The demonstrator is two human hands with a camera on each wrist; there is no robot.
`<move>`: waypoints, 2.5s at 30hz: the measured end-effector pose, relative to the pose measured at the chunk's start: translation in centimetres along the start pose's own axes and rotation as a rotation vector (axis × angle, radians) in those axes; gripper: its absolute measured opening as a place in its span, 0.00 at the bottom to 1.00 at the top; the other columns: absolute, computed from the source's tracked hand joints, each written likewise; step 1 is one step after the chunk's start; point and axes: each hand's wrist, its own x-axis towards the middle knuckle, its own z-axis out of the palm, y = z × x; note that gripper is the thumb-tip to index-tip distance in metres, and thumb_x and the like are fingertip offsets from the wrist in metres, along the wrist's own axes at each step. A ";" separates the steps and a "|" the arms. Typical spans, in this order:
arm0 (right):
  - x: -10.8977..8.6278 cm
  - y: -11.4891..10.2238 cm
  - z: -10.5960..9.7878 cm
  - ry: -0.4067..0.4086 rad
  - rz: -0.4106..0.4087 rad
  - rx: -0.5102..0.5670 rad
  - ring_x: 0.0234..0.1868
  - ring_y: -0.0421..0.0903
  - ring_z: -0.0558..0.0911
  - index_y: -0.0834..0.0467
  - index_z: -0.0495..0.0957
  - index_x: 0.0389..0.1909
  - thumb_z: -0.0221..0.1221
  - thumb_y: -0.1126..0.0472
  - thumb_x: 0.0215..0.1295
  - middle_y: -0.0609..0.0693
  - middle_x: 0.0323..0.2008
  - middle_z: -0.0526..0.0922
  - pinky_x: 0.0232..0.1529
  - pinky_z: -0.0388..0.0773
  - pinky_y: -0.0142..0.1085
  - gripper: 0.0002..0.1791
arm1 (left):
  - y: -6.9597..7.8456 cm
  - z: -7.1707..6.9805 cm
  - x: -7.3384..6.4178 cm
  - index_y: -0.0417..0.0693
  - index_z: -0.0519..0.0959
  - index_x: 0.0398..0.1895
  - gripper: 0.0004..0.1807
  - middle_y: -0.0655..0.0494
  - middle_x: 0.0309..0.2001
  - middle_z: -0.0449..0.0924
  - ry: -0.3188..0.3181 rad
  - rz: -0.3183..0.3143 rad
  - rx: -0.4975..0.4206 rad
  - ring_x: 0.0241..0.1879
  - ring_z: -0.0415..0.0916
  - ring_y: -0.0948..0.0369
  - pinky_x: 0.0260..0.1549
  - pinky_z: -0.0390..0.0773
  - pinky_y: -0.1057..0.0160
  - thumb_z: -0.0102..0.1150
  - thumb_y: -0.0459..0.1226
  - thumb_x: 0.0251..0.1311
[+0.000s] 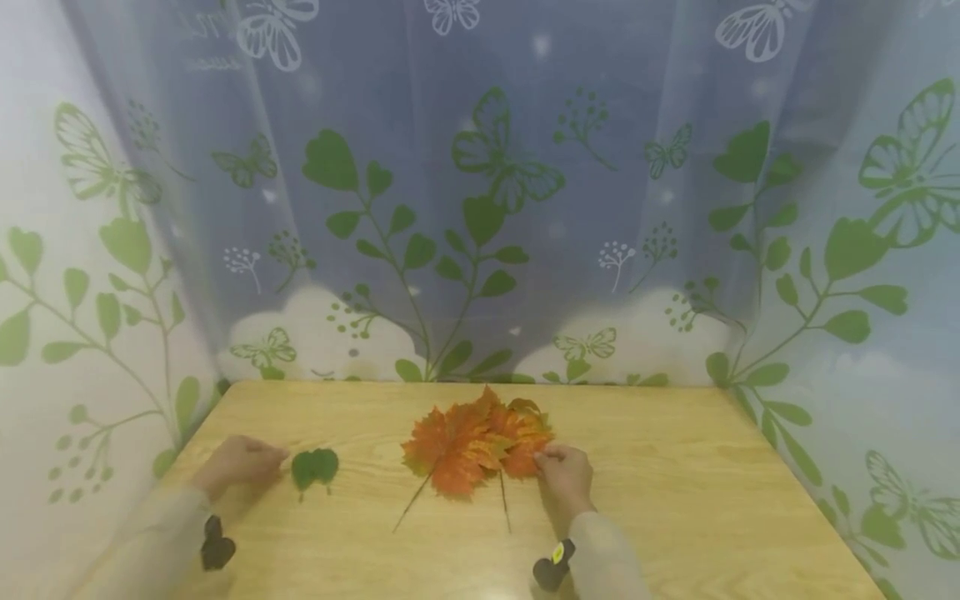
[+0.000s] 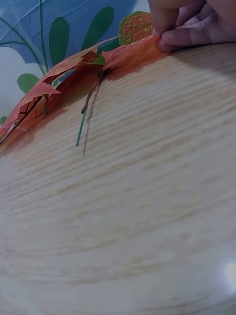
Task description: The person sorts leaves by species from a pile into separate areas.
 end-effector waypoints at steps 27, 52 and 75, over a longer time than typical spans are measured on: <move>-0.6 -0.1 0.0 0.009 -0.038 -0.012 0.27 0.40 0.83 0.77 0.79 0.42 0.62 0.72 0.60 0.59 0.31 0.84 0.29 0.81 0.29 0.12 | 10.8 15.2 2.4 0.29 0.74 0.56 0.29 0.33 0.53 0.76 0.113 0.219 -0.171 0.52 0.75 0.41 0.47 0.78 0.48 0.67 0.40 0.57; -0.3 0.5 -0.1 0.033 -0.062 -0.079 0.25 0.38 0.81 0.74 0.80 0.40 0.62 0.69 0.61 0.56 0.28 0.83 0.27 0.79 0.27 0.11 | 10.0 18.1 3.2 0.28 0.80 0.45 0.27 0.38 0.41 0.81 0.269 0.299 -0.011 0.44 0.78 0.43 0.42 0.79 0.49 0.77 0.34 0.42; -0.4 0.7 0.5 0.087 -0.126 -0.227 0.28 0.40 0.77 0.67 0.83 0.37 0.65 0.60 0.61 0.53 0.28 0.83 0.28 0.74 0.31 0.13 | 10.8 17.6 2.2 0.47 0.64 0.13 0.24 0.59 0.13 0.62 0.213 0.242 0.035 0.15 0.55 0.63 0.16 0.56 0.66 0.73 0.35 0.48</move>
